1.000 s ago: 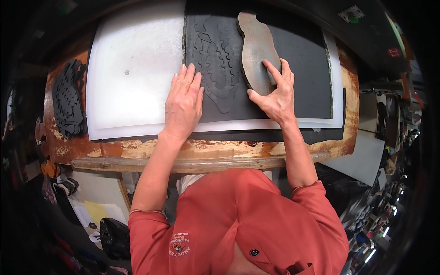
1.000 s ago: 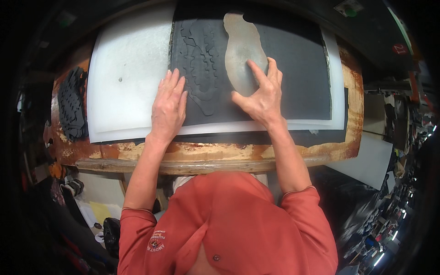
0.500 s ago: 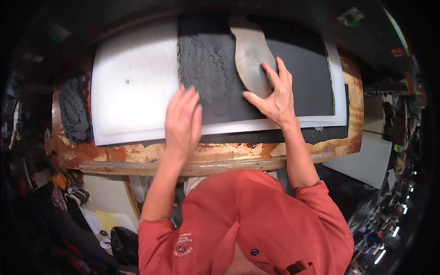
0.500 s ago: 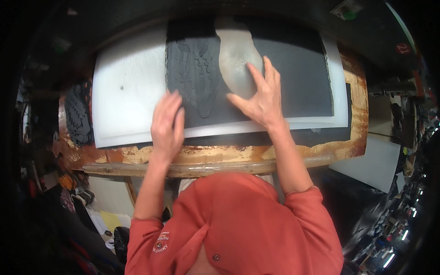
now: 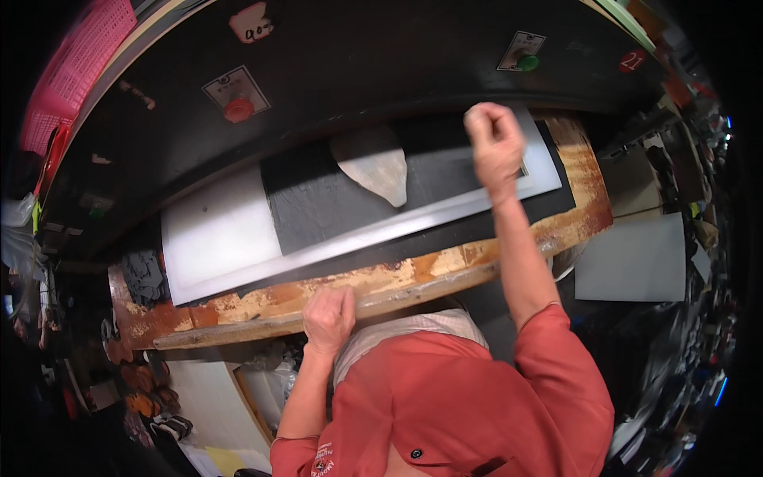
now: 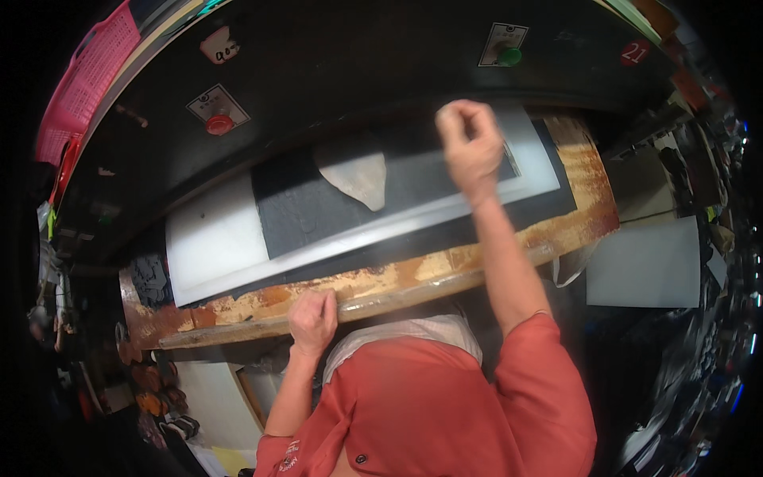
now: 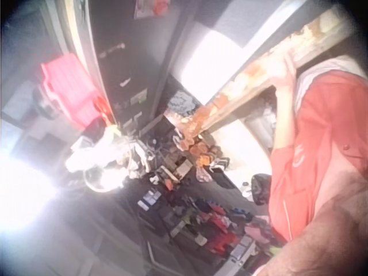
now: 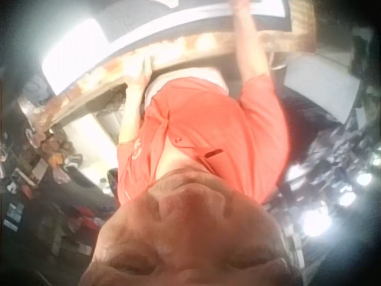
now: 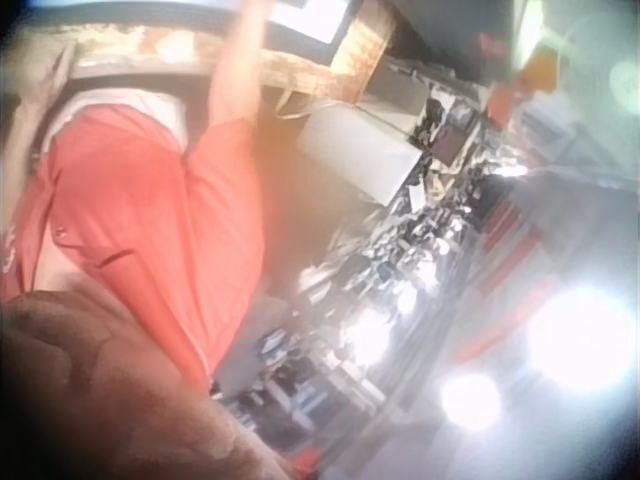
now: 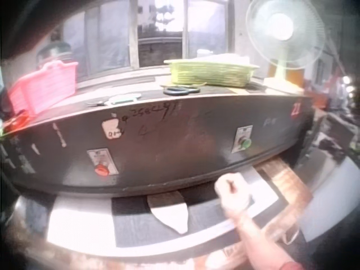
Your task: The person separates small black rubber pieces from a larger rubber sheet by hand, then places the separated pieces into a black plastic bag. The person also handles a large rubber sheet and a metal scraper on the workbench.
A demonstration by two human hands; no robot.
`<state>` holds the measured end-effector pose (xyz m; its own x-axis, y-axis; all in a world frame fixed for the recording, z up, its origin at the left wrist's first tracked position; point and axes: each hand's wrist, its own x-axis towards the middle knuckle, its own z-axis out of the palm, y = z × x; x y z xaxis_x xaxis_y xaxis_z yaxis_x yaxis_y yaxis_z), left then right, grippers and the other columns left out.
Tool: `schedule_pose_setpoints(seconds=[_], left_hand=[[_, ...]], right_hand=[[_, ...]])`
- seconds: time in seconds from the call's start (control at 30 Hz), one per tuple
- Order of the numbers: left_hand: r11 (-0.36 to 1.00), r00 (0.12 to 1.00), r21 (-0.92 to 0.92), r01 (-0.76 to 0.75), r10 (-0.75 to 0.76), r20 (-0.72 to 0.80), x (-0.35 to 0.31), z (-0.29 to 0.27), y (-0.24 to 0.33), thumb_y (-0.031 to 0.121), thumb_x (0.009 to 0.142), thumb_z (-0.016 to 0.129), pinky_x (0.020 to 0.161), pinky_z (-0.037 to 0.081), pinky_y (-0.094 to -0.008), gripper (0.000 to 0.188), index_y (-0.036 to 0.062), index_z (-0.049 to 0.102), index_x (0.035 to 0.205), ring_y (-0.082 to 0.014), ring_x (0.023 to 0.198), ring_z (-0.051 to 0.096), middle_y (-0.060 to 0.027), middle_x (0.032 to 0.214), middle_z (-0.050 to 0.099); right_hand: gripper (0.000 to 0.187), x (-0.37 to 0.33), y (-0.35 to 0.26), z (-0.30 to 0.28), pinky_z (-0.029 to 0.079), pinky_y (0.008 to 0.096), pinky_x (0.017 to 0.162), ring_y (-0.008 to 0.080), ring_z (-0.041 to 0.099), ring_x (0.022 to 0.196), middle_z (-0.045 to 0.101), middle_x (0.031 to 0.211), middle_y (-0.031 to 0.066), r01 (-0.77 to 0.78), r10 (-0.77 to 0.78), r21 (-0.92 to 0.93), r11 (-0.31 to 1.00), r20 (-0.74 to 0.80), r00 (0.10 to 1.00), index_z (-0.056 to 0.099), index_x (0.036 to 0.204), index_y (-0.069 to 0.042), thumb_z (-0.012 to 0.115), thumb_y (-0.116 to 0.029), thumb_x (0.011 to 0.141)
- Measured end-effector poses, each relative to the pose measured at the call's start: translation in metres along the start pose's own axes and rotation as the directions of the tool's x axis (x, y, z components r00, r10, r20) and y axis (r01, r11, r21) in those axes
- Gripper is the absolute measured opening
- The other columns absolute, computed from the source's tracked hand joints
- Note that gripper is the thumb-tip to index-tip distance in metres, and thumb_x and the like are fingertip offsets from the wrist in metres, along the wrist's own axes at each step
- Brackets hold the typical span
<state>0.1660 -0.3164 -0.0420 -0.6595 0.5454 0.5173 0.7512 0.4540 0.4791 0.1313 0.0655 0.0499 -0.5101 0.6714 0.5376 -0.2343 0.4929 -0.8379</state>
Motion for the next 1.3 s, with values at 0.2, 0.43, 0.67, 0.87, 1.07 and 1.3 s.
schedule_pose_setpoints(seconds=[0.2,0.43,0.67,0.87,1.07,1.3], left_hand=[[0.997,0.992,0.021,0.069,-0.067,-0.106,-0.006,0.008,0.000,0.005,0.093,0.074,0.061,0.050,-0.0459,0.014,0.0054,0.065,0.083,-0.0364,0.069,0.063,-0.0145,0.075,0.063],[0.980,0.980,0.074,0.184,-0.178,-0.083,-0.005,0.005,0.008,0.014,0.096,0.076,0.067,0.053,-0.0459,0.021,0.0008,0.068,0.082,-0.0399,0.074,0.068,-0.0190,0.080,0.069],[0.969,0.971,0.078,0.236,-0.230,-0.071,-0.003,0.006,0.008,0.019,0.096,0.077,0.065,0.054,-0.0444,0.021,0.0034,0.071,0.084,-0.0383,0.070,0.069,-0.0170,0.078,0.070],[0.975,0.975,0.094,0.202,-0.191,-0.116,-0.001,0.011,-0.002,0.024,0.097,0.076,0.066,0.054,-0.0451,0.023,0.0050,0.071,0.085,-0.0393,0.073,0.070,-0.0173,0.080,0.071],[0.975,0.974,0.100,0.198,-0.184,-0.136,-0.001,0.013,0.001,0.023,0.097,0.076,0.065,0.052,-0.0460,0.025,0.0035,0.068,0.083,-0.0393,0.071,0.067,-0.0175,0.077,0.068],[0.955,0.961,0.107,0.275,-0.272,-0.048,-0.002,0.008,0.010,0.024,0.096,0.077,0.067,0.052,-0.0489,0.030,0.0029,0.066,0.077,-0.0397,0.075,0.066,-0.0183,0.078,0.067]], right_hand=[[0.021,0.058,-0.010,-0.079,0.049,0.0221,0.074,0.0038,0.057,0.080,0.066,0.085,-0.0037,0.074,-0.076,-0.258,0.963,-0.001,0.997,0.073,0.102,0.002,0.073,-0.019,0.103],[0.018,-0.126,0.009,-0.118,0.054,0.0307,0.070,0.0125,0.068,0.076,0.074,0.082,0.0054,-0.273,0.315,-0.313,0.910,0.091,0.945,0.074,0.094,-0.002,0.072,-0.019,0.100],[0.024,-0.160,0.009,-0.112,0.053,0.0453,0.067,0.0336,0.071,0.075,0.072,0.078,0.0111,0.085,0.154,-0.604,0.792,0.332,0.931,0.076,0.080,-0.007,0.075,-0.027,0.094],[0.024,-0.156,0.008,-0.110,0.054,0.0455,0.071,0.0352,0.072,0.078,0.074,0.081,0.0117,0.155,0.098,-0.571,0.806,0.388,0.916,0.078,0.084,-0.007,0.073,-0.028,0.095],[0.024,-0.162,0.027,-0.115,0.053,0.0398,0.065,0.0308,0.069,0.071,0.071,0.080,0.0142,0.196,0.010,-0.485,0.852,0.389,0.921,0.075,0.087,-0.001,0.074,-0.022,0.098],[0.019,-0.163,0.019,-0.126,0.054,0.0462,0.076,0.0380,0.069,0.081,0.071,0.084,0.0153,0.116,0.118,-0.459,0.881,0.449,0.886,0.074,0.085,-0.002,0.069,-0.017,0.096]])
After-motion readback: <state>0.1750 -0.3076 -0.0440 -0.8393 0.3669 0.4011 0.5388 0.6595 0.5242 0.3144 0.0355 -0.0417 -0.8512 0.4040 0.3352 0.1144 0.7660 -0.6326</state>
